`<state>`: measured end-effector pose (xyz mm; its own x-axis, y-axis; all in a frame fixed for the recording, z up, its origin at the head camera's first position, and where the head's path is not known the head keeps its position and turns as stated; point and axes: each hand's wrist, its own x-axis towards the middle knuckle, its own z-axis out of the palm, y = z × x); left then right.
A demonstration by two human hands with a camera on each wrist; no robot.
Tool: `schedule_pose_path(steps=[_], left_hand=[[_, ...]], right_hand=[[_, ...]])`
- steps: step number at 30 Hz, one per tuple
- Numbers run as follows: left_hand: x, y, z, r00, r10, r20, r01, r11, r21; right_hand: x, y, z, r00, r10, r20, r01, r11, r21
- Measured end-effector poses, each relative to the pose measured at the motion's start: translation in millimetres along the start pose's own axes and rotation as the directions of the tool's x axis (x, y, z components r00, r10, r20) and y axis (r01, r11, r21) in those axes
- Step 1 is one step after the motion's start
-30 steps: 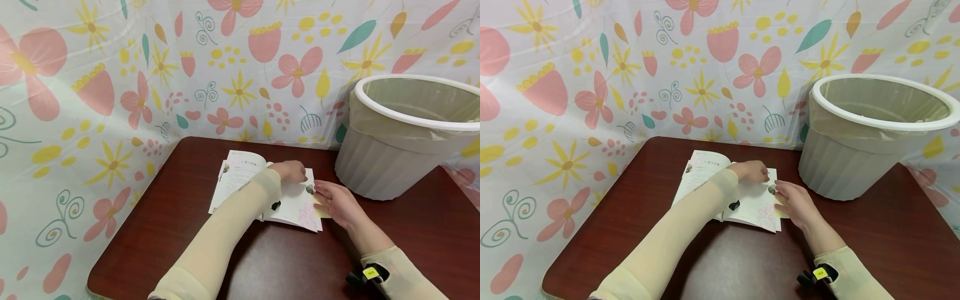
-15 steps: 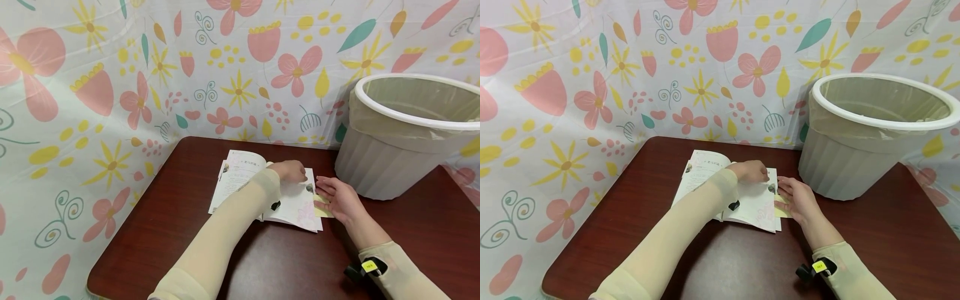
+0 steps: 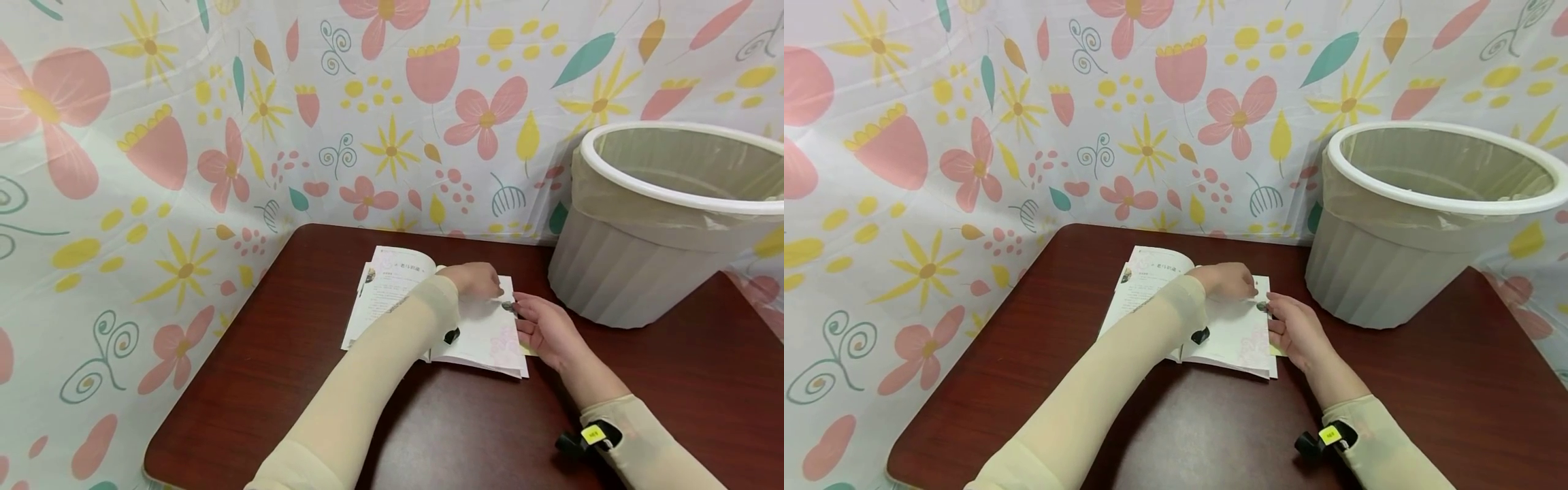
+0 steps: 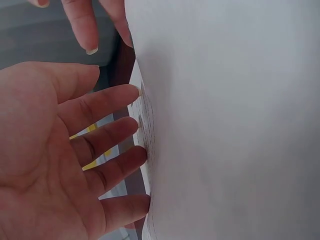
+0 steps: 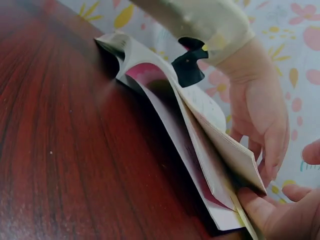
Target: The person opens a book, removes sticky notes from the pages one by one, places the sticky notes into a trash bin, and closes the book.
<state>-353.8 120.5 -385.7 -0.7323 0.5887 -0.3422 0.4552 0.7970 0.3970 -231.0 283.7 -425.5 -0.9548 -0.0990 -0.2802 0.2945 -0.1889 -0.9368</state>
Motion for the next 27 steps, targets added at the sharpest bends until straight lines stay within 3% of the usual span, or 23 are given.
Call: schedule_pose_path(steps=[6,12,19,27], left_hand=[[0.6,-3.8,-1.0,1.000,0.001,0.023,0.000,0.999,-0.045],[1.6,-11.0,5.5,0.998,0.056,-0.033,-0.057,0.998,-0.025],[-3.8,-11.7,6.2,0.994,0.076,-0.079,-0.078,0.997,-0.026],[-8.1,-12.0,3.4,0.995,0.051,-0.080,-0.056,0.997,-0.061]], right_hand=[[0,5,-1,1.000,-0.015,-0.003,0.015,1.000,-0.017],[0,10,-1,0.999,-0.037,-0.023,0.038,0.999,0.028],[-1,10,-5,0.994,-0.075,-0.080,0.073,0.997,-0.027],[-3,10,0,0.994,-0.108,-0.013,0.108,0.993,0.047]])
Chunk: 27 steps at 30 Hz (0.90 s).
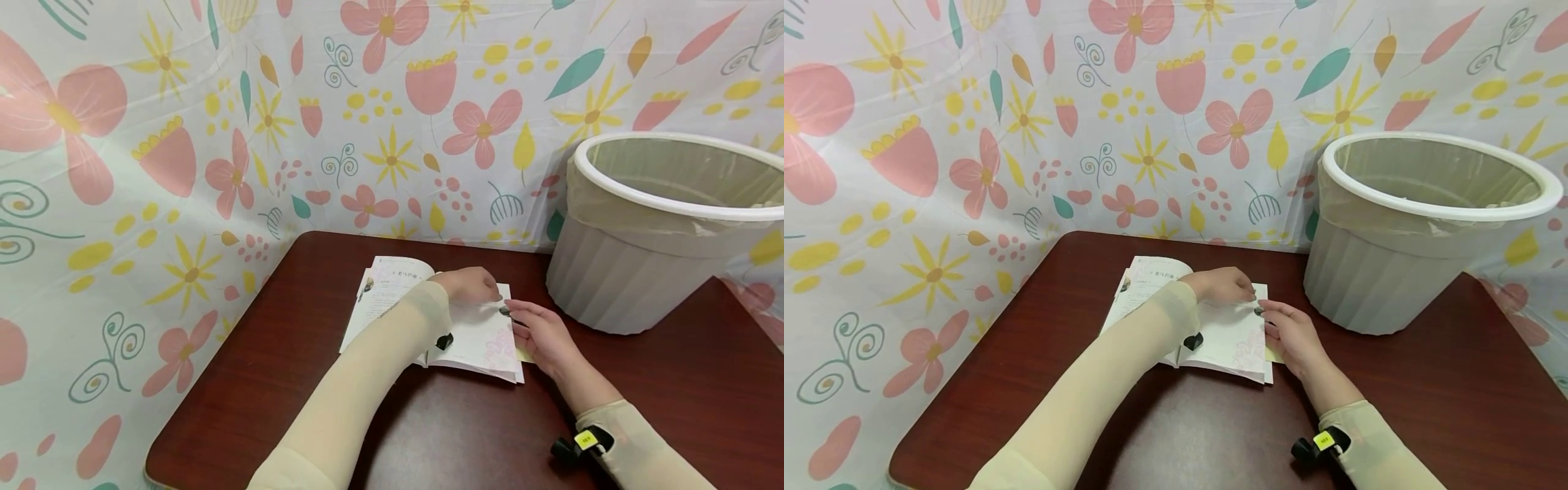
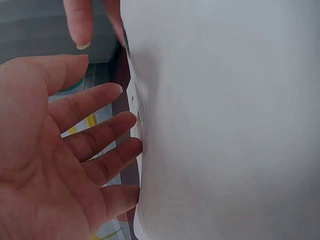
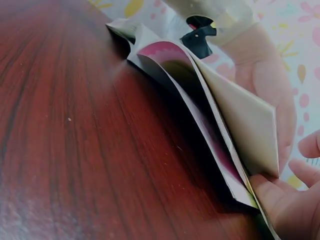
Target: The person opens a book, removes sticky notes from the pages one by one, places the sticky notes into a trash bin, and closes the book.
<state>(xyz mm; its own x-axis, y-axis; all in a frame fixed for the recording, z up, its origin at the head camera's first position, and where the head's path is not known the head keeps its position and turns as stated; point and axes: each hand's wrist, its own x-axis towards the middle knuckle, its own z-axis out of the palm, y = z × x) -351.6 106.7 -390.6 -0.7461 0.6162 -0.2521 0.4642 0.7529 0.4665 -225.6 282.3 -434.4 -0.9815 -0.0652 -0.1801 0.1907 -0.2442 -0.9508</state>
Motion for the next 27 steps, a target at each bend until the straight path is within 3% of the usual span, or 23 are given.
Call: schedule_pose_path(steps=[8,14,19,27], left_hand=[[2.9,-6.5,0.5,0.998,0.065,0.001,-0.065,0.998,-0.022],[1.4,-7.9,0.6,0.997,0.070,-0.015,-0.071,0.996,-0.061],[0.0,-6.5,-0.3,0.994,0.101,-0.030,-0.103,0.992,-0.078],[-8.4,-6.7,-11.0,0.993,0.118,-0.001,-0.118,0.992,-0.050]], right_hand=[[0,0,-1,1.000,0.008,-0.002,-0.008,0.999,-0.033],[-1,1,4,1.000,-0.022,0.020,0.022,0.999,-0.027],[-1,-3,3,0.998,0.037,0.060,-0.036,0.999,-0.012],[1,-7,4,0.990,0.089,0.111,-0.074,0.989,-0.130]])
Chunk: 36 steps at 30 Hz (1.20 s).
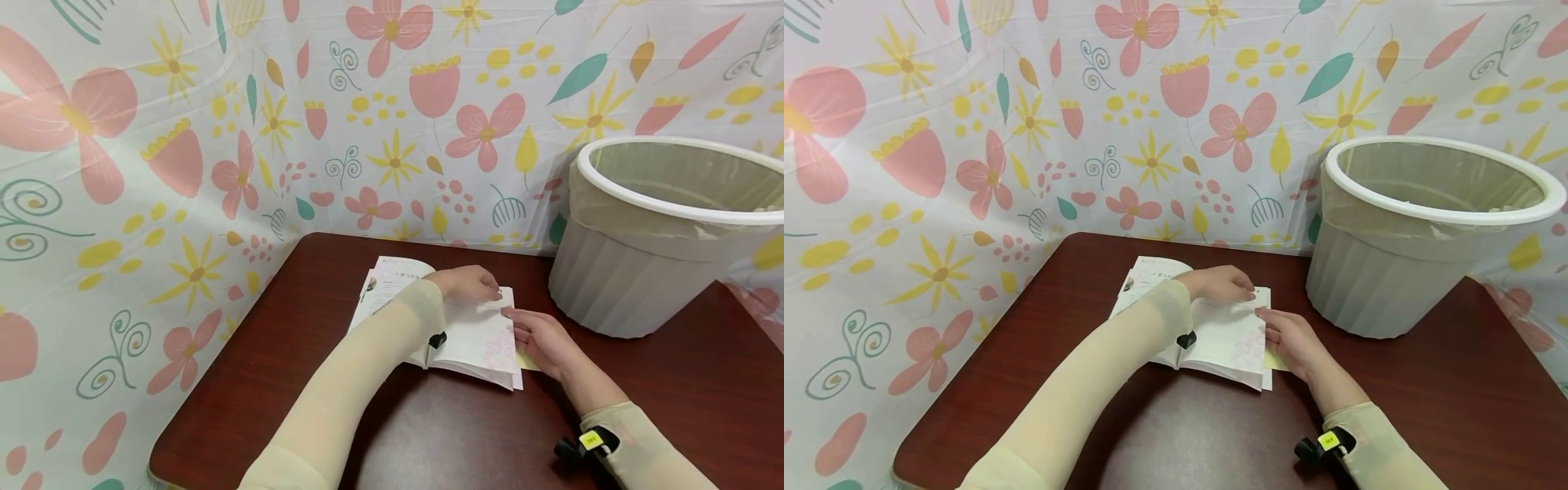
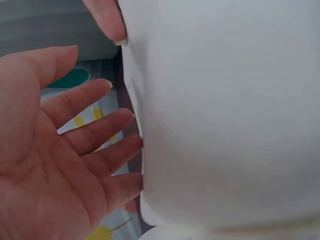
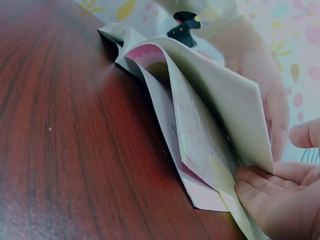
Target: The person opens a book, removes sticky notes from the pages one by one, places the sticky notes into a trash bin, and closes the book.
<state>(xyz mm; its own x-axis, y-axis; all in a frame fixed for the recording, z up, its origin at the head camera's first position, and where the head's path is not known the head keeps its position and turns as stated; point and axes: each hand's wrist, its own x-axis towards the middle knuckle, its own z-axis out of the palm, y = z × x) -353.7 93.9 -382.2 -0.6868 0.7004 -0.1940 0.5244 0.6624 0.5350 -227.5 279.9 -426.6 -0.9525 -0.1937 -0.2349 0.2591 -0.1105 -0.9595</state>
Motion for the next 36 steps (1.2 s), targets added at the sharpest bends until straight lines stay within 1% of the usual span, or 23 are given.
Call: schedule_pose_path(steps=[5,10,16,19,21,24,27,32,36], left_hand=[[-11.3,-6.0,-9.7,0.999,-0.009,0.043,0.006,0.998,0.055],[-28.9,-16.8,-16.3,0.996,0.008,0.085,-0.017,0.994,0.112],[-55.5,-30.7,-16.9,0.994,0.002,0.113,-0.020,0.988,0.152],[-70.9,-36.8,-15.5,0.993,-0.006,0.116,-0.012,0.988,0.154],[-82.1,-42.9,-14.1,0.993,-0.005,0.116,-0.012,0.989,0.148],[-96.0,-56.3,-12.0,0.995,0.004,0.102,-0.018,0.991,0.135],[-109.6,-71.5,-11.7,0.997,-0.018,0.080,0.009,0.993,0.114],[-130.0,-97.0,-11.1,0.996,-0.077,0.040,0.074,0.994,0.079],[-142.6,-118.4,-7.4,0.996,-0.085,0.032,0.084,0.995,0.050]], right_hand=[[2,1,-1,1.000,0.009,0.001,-0.009,1.000,-0.019],[3,1,-1,1.000,0.006,-0.002,-0.006,1.000,-0.007],[3,1,-2,1.000,0.011,-0.002,-0.011,1.000,-0.023],[3,1,-2,1.000,0.017,-0.008,-0.017,0.999,-0.032],[2,2,-1,1.000,0.015,0.011,-0.015,0.998,-0.056],[1,2,0,0.999,0.000,0.047,0.004,0.996,-0.090],[0,3,0,0.997,-0.025,0.077,0.033,0.994,-0.102],[0,3,-2,0.996,-0.036,0.078,0.044,0.994,-0.104],[1,1,-4,0.996,-0.033,0.083,0.041,0.994,-0.100]])
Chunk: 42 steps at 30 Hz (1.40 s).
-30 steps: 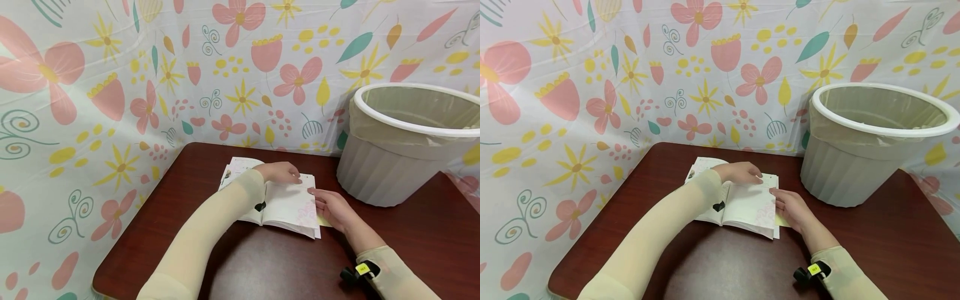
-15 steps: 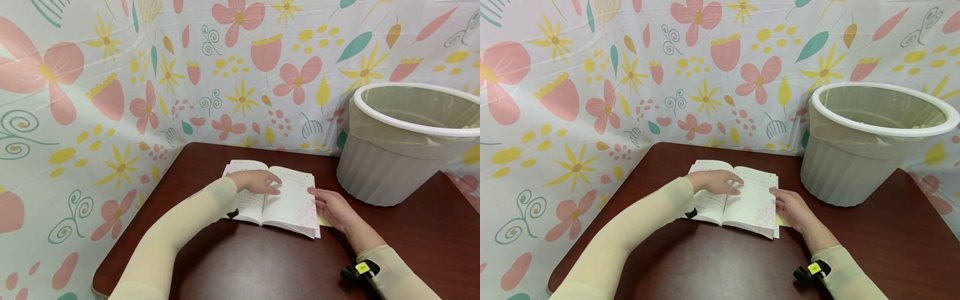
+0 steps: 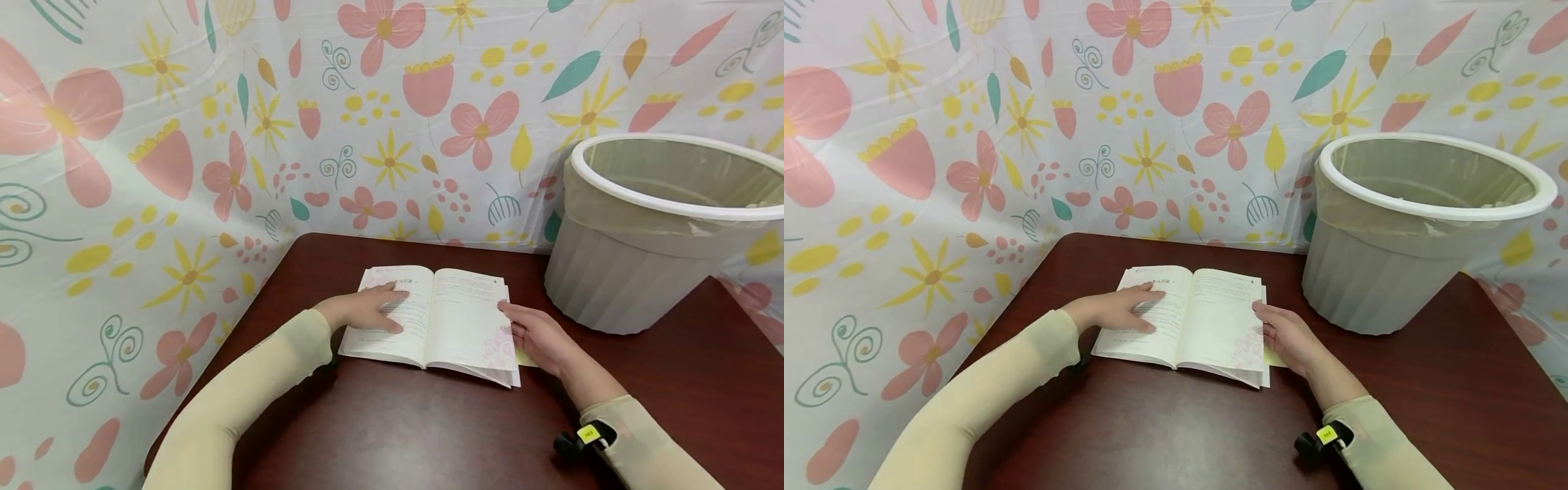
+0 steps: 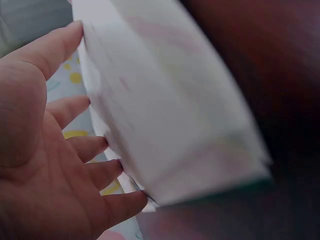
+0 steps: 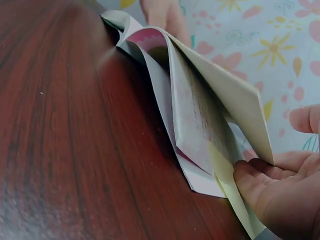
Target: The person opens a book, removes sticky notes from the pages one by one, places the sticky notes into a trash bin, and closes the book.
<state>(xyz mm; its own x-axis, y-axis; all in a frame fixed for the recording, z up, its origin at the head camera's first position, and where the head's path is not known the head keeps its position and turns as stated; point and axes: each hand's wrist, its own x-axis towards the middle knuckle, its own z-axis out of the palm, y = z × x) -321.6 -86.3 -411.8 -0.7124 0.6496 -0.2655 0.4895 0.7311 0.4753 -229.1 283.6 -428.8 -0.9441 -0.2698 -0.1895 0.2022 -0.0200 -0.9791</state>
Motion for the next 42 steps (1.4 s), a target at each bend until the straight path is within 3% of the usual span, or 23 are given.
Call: schedule_pose_path(steps=[6,13,21,25,28,32,38,42], left_hand=[[-17.4,-18.7,4.3,1.000,-0.024,0.002,0.024,0.998,-0.055],[-32.1,-31.2,5.9,0.994,-0.111,-0.004,0.111,0.990,-0.087],[-34.0,-32.4,10.0,0.993,-0.120,-0.019,0.118,0.988,-0.099],[-34.5,-31.2,11.5,0.992,-0.121,-0.022,0.119,0.989,-0.085],[-34.6,-30.9,12.9,0.993,-0.117,-0.024,0.114,0.990,-0.082],[-33.9,-30.1,13.8,0.994,-0.110,-0.026,0.108,0.990,-0.085],[-33.6,-30.6,14.4,0.994,-0.105,-0.026,0.103,0.992,-0.076],[-34.4,-30.9,14.7,0.994,-0.104,-0.033,0.101,0.992,-0.073]], right_hand=[[-1,-1,-3,0.999,0.008,-0.034,-0.008,1.000,0.029],[-8,-11,6,0.999,0.004,-0.039,-0.007,0.998,-0.068],[-11,-21,19,0.995,-0.099,-0.008,0.097,0.980,-0.171],[-11,-27,32,0.989,-0.145,-0.006,0.135,0.940,-0.315],[-9,-32,42,0.985,-0.172,-0.032,0.137,0.875,-0.464],[-7,-40,53,0.977,-0.205,-0.055,0.137,0.809,-0.571],[-7,-44,69,0.963,-0.267,0.037,0.233,0.759,-0.608],[-6,-44,83,0.951,-0.307,0.023,0.263,0.771,-0.580]])
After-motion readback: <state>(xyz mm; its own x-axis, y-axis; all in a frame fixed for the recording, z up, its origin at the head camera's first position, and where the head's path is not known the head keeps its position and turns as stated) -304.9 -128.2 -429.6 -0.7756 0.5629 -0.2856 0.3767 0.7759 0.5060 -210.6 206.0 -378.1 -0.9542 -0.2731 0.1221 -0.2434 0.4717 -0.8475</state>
